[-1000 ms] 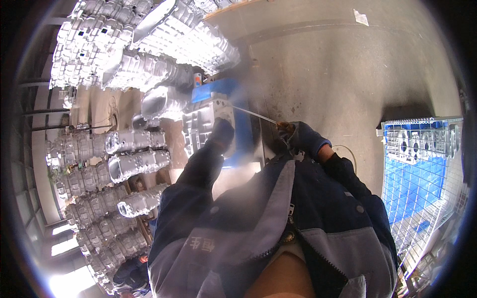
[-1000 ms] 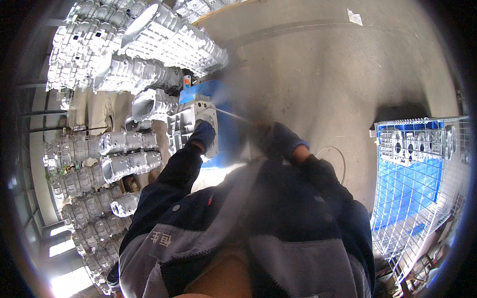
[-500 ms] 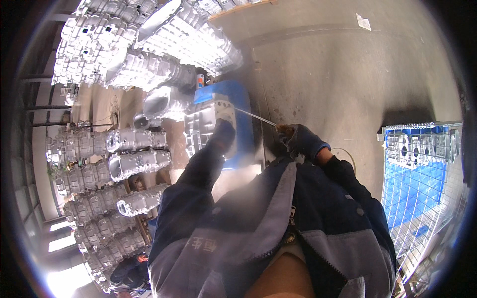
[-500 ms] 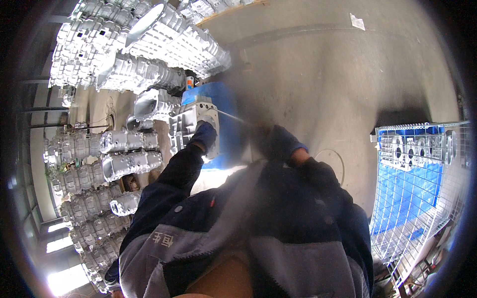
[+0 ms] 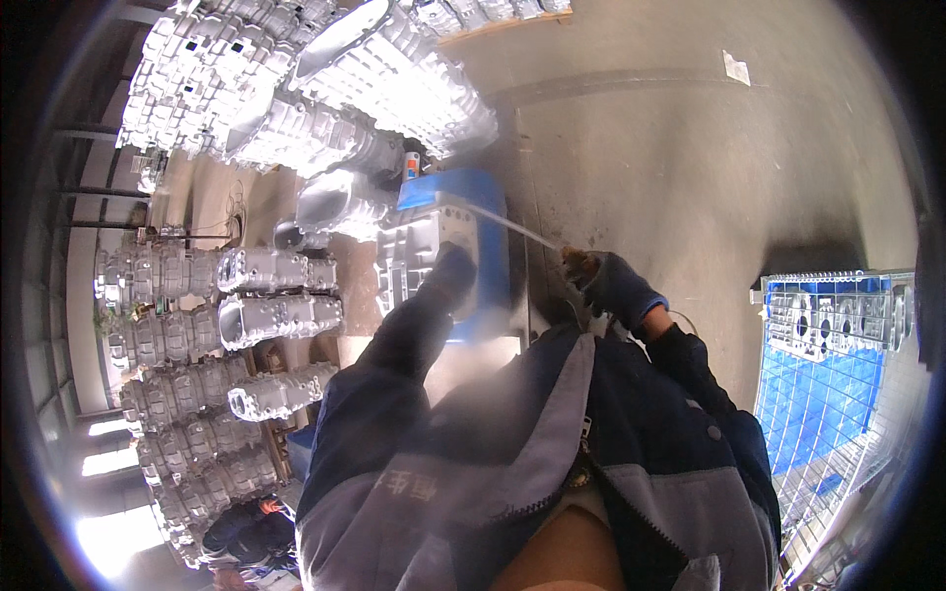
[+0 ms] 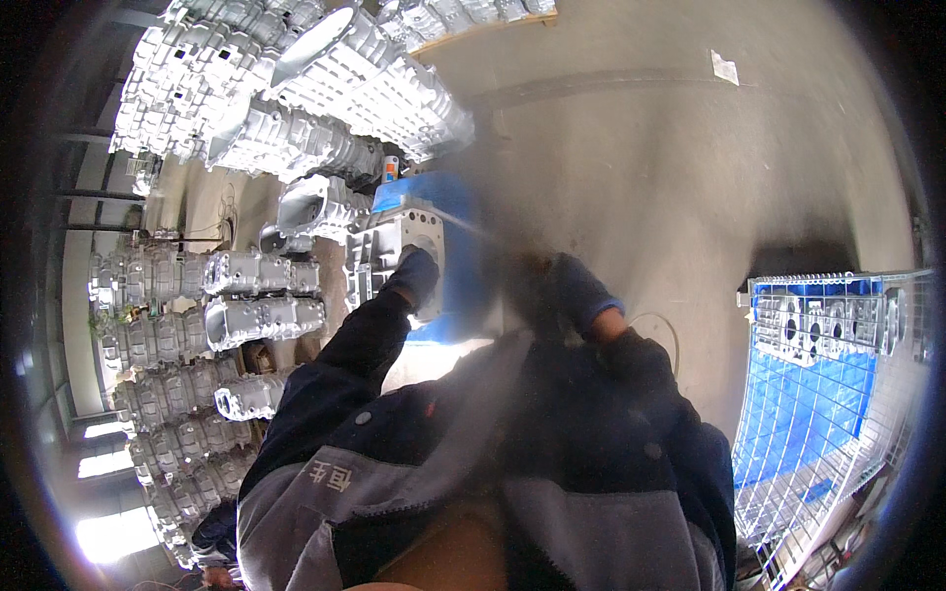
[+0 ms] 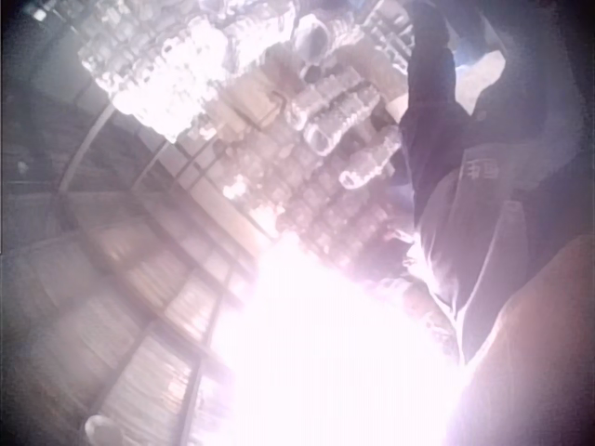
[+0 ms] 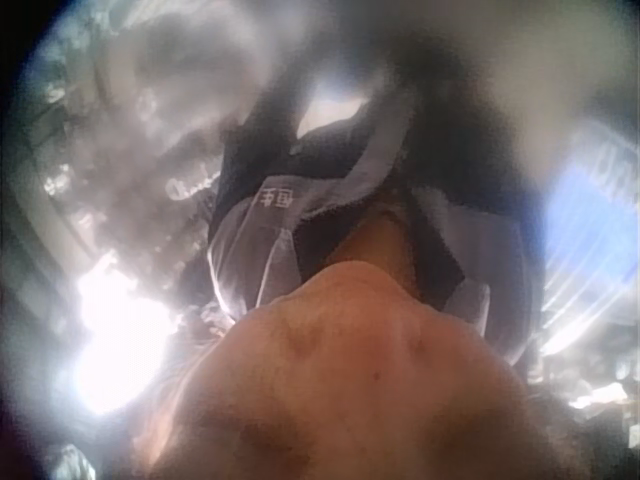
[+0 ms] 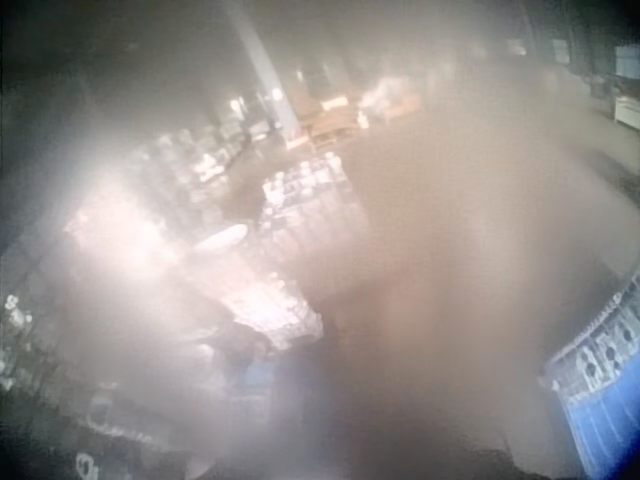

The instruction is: The person repeatedly picks up metal engine blocks from a stack, sprays them with a handheld nozzle, and places them into a wire basket. The person handles the parts one at a time, rotating them to spray different sides before depositing them.

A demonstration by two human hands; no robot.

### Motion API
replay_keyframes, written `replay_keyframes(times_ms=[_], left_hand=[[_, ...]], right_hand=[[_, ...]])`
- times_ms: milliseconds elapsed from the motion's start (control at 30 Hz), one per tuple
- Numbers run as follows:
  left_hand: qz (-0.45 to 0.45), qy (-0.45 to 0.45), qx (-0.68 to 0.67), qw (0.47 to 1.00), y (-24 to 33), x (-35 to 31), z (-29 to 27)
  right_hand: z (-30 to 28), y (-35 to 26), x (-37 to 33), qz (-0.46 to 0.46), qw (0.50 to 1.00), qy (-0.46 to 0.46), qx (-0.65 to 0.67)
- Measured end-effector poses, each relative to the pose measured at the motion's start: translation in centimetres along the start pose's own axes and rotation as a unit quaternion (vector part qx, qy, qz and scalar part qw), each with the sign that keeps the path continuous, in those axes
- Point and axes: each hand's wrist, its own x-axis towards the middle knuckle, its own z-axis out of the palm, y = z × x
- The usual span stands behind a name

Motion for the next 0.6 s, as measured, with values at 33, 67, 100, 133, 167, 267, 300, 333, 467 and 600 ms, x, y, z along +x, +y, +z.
replay_keyframes(times_ms=[33, 67, 100, 133, 167, 267, 300, 333, 467, 600], left_hand=[[-0.001, -0.001, -0.002, 1.000, -0.1, 0.0, 0.0], [-0.002, 0.000, -0.002, 1.000, -0.1, 0.0, 0.0], [0.019, -0.010, 0.034, 0.999, -0.2, -0.1, 0.0], [-0.003, 0.001, -0.002, 1.000, -0.3, -0.1, 0.0], [-0.006, 0.002, -0.002, 1.000, -0.4, -0.1, 0.0], [-0.010, 0.001, -0.004, 1.000, -0.6, -0.2, 0.1], [-0.012, 0.002, -0.005, 1.000, -0.6, -0.2, 0.1], [-0.014, 0.003, -0.005, 1.000, -0.7, -0.1, 0.1], [-0.021, 0.004, -0.006, 1.000, -0.9, -0.1, 0.1], [-0.026, 0.004, -0.008, 1.000, -1.5, -0.4, 0.2]], right_hand=[[0.6, 0.3, 0.7, -0.017, 1.000, 0.006, -0.024], [0.5, 0.9, 0.9, -0.028, 0.999, 0.007, -0.031], [0.9, 1.3, 1.2, -0.039, 0.998, 0.009, -0.038], [0.8, 1.6, 1.2, -0.044, 0.999, 0.005, -0.030], [1.1, 1.8, 1.3, -0.047, 0.999, 0.005, -0.007], [0.9, 1.1, 0.7, -0.053, 0.994, 0.012, 0.092], [0.7, 0.5, 0.4, -0.080, 0.995, 0.007, 0.052], [0.9, -0.4, 0.2, -0.106, 0.994, 0.003, 0.013], [0.6, -3.5, -0.3, 0.007, 0.998, -0.004, -0.066], [1.1, -4.0, -0.5, -0.265, 0.954, 0.056, -0.129]])
